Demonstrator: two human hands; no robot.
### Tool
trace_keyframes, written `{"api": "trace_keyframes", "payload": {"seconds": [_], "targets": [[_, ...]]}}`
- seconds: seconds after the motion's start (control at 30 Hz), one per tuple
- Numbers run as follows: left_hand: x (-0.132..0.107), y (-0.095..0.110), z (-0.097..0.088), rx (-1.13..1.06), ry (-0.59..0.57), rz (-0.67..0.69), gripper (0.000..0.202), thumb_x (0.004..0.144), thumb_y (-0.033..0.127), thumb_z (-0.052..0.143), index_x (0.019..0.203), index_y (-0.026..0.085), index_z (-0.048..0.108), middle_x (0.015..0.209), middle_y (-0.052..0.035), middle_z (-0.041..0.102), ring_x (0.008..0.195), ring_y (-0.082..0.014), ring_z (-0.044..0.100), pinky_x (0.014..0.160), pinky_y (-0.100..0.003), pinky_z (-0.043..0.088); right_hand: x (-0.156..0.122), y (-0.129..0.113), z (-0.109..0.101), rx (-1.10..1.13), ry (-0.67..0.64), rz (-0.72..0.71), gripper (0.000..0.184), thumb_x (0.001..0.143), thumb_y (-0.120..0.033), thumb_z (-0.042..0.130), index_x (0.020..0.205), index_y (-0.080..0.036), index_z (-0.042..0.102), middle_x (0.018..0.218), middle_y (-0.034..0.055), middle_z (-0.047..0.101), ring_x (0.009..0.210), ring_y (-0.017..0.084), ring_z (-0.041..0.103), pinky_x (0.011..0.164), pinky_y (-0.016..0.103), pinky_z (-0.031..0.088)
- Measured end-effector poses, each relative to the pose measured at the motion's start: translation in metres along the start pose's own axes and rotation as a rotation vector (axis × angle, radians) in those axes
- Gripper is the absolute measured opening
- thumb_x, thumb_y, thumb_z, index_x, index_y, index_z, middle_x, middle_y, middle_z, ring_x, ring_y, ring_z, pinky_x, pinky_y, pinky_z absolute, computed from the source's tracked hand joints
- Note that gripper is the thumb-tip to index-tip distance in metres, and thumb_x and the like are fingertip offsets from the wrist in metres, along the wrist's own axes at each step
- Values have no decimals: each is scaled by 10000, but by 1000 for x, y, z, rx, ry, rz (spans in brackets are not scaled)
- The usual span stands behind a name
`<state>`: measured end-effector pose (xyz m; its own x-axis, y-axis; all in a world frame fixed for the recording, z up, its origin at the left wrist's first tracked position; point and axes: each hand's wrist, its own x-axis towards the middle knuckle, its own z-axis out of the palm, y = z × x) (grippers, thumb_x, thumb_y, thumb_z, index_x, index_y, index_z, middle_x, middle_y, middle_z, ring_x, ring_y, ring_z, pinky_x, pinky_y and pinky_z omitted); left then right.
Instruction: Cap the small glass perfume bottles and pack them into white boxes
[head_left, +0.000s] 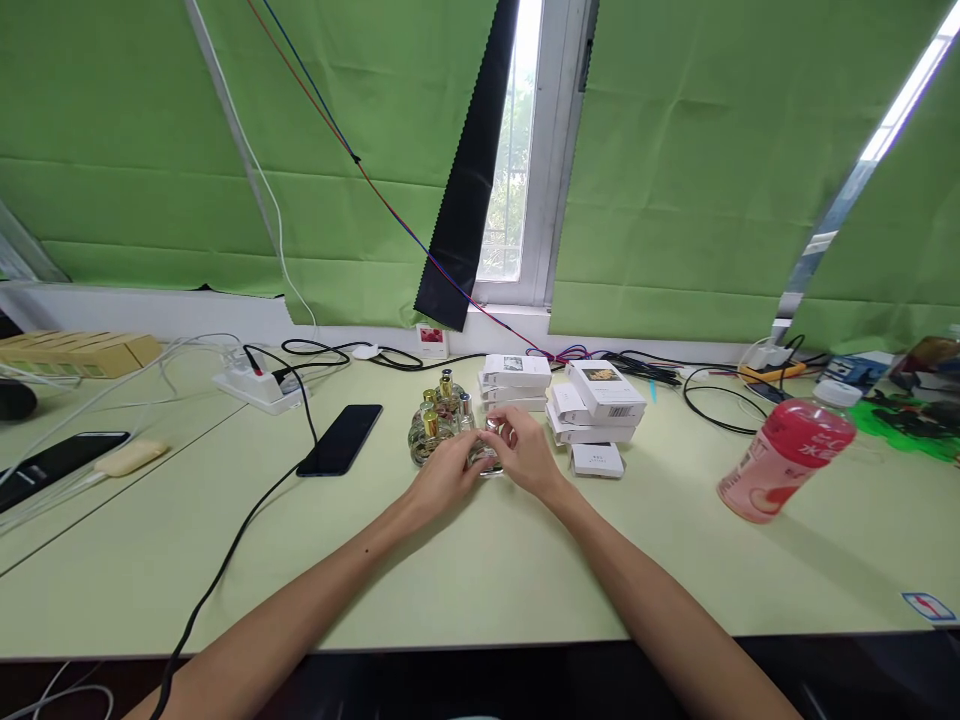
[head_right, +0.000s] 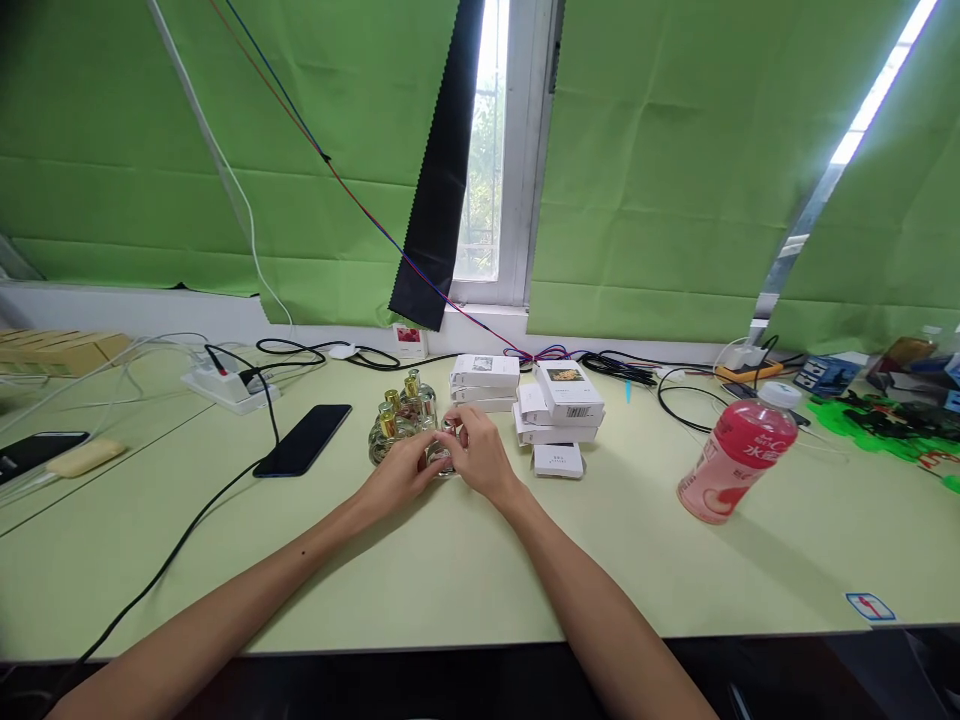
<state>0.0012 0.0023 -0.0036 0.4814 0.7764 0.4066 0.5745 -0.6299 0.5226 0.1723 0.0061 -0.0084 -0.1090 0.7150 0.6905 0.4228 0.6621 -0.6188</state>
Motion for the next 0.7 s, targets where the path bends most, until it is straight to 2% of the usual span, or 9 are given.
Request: {"api": "trace_keyframes", "payload": {"seconds": [0.17, 0.37, 0.53, 0.7], "targets": [[0, 1, -1, 31, -14, -18, 173, 950, 317, 571, 1010, 178, 655, 762, -31, 683, 691, -211, 635, 726, -321, 490, 1, -1, 0, 10, 17, 31, 138, 902, -330, 666, 948, -207, 625, 907, 19, 634, 641, 130, 532, 643, 272, 489], [1, 1, -2, 20, -31, -4, 169, 951, 275, 556, 1057, 187, 652, 849, -38, 713, 665, -189, 627, 707, -306, 478, -2, -4, -2, -8, -52, -24, 236, 927, -233, 593, 1157, -213, 645, 1063, 57, 675, 655, 129, 554, 631, 268, 495], [1, -2, -1, 45, -25, -4, 172, 957, 304, 558, 1039, 183, 649, 883, -39, 717, 635, -169, 601, 679, -292, 456, -1, -4, -1, -10, -54, -20, 158, 932, -223, 558, 1058, -211, 652, 1001, 54, 662, 681, 146, 557, 658, 280, 487], [0, -3, 0, 49, -14, -6, 181, 953, 321, 558, 1021, 177, 645, 809, -30, 698, 635, -176, 590, 672, -294, 450, 2, 3, 2, -2, -15, -12, 95, 923, -285, 621, 963, -199, 628, 921, 32, 624, 682, 143, 530, 669, 279, 473]]}}
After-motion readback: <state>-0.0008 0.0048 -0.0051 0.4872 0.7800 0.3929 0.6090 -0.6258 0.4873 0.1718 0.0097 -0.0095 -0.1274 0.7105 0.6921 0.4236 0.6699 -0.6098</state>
